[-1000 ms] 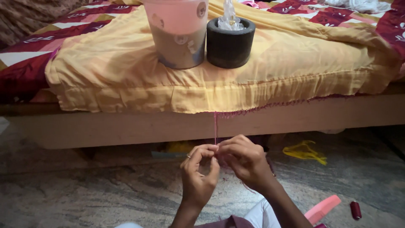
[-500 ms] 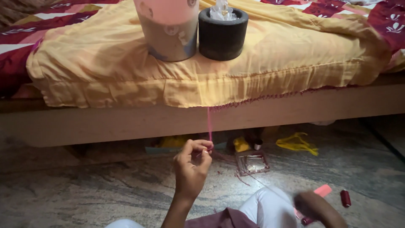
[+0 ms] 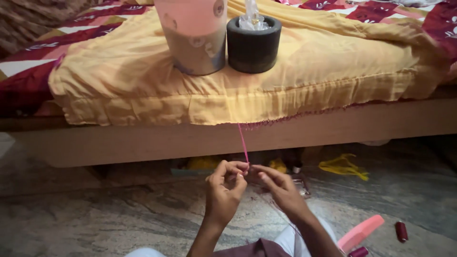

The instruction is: Attaching decorative purple fringes to the edge of a yellow fabric using a needle and thread.

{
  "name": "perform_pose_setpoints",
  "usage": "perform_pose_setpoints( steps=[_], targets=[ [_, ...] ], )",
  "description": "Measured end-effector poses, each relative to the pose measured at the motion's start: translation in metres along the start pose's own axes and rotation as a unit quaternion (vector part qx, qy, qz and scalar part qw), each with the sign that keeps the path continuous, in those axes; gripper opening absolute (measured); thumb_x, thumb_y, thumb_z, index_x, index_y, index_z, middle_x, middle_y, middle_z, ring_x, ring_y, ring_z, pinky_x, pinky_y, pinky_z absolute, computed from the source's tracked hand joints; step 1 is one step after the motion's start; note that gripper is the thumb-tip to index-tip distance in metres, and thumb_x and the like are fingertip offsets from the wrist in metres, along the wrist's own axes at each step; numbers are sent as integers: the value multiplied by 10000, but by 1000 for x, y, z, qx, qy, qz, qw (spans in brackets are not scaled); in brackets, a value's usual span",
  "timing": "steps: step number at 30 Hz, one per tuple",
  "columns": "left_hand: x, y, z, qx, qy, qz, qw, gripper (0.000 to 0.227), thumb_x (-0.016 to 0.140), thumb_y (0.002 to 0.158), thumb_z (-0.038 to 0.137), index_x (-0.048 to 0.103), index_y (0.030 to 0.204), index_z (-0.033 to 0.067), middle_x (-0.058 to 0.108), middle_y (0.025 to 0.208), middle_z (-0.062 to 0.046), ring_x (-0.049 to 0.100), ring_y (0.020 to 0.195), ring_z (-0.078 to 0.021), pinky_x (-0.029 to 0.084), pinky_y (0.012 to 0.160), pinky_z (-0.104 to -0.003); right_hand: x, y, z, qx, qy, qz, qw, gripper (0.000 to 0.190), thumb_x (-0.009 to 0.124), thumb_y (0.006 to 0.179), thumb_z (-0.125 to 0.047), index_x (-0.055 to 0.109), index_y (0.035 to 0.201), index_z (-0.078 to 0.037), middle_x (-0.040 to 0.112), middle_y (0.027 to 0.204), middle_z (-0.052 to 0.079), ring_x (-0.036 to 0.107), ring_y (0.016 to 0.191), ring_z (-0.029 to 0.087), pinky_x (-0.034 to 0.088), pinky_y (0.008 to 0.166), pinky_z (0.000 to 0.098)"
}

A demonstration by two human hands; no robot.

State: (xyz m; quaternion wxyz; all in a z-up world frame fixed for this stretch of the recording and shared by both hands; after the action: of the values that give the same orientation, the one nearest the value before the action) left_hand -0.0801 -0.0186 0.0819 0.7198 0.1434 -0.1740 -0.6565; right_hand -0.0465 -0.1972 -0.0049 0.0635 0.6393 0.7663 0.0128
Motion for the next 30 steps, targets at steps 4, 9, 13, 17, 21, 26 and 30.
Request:
perform_pose_setpoints(
  steps=[4,9,13,17,21,26,30],
  targets=[
    [-4,8,-4,5,59,2,998,29,618,888,-25,623,900,1,759,1055,-96,761,961,-168,638,829,-291,30,-17,-19,-12,-58,11,998,257,663,960,-157,788,1144,-27,749,817,132,665,709,156,536,642,292],
    [-3,43,-72,50,119,32,991,22,680,912,-9,671,927,-22,774,965,-119,764,867,-187,601,758,-296,33,-65,17,-184,-157,40,969,178,646,878,-45,783,992,-32,795,879,106,772,771,169,619,686,308],
    [8,82,-127,-108,-118,37,986,82,590,998,50,636,1028,-11,727,914,-147,725,765,-187,615,655,-300,60,-81,148,-202,-326,-75,921,121,751,834,-107,815,937,-115,752,793,126,750,751,281,588,657,395],
    [12,104,-159,-204,-229,51,951,111,594,1002,118,590,1065,26,745,914,-133,716,708,-186,610,622,-307,74,-82,246,-194,-415,-175,872,92,748,859,-162,798,935,-142,727,831,146,728,788,340,563,664,463],
    [14,109,-177,-209,-250,29,945,85,614,1003,109,613,1056,43,740,929,-128,683,658,-111,552,563,-246,69,-80,221,-221,-340,-192,894,104,737,882,-172,796,966,-154,745,851,138,737,824,339,585,712,436],
    [9,96,-196,-284,-248,45,925,101,653,982,167,636,1036,84,614,749,18,345,472,-26,237,409,-219,26,-14,78,-43,-52,-39,997,216,584,902,-4,693,1086,-31,672,1036,108,632,967,210,529,858,310],
    [25,89,-196,-316,-328,-8,890,130,635,979,213,677,1033,103,482,633,67,319,450,-25,225,397,-211,19,25,-102,-188,-191,95,959,240,660,861,-25,772,1070,-67,795,946,74,750,811,140,597,721,298]
  ],
)
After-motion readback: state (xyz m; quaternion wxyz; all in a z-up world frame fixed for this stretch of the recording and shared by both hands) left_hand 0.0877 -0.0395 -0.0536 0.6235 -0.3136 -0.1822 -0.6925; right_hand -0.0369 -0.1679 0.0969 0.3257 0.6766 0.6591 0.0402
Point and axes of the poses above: each hand's wrist, its own y-axis towards the middle knuckle, its own x-axis out of the palm, z = x × y, the point moved 10 cm from there along y, towards the middle knuckle
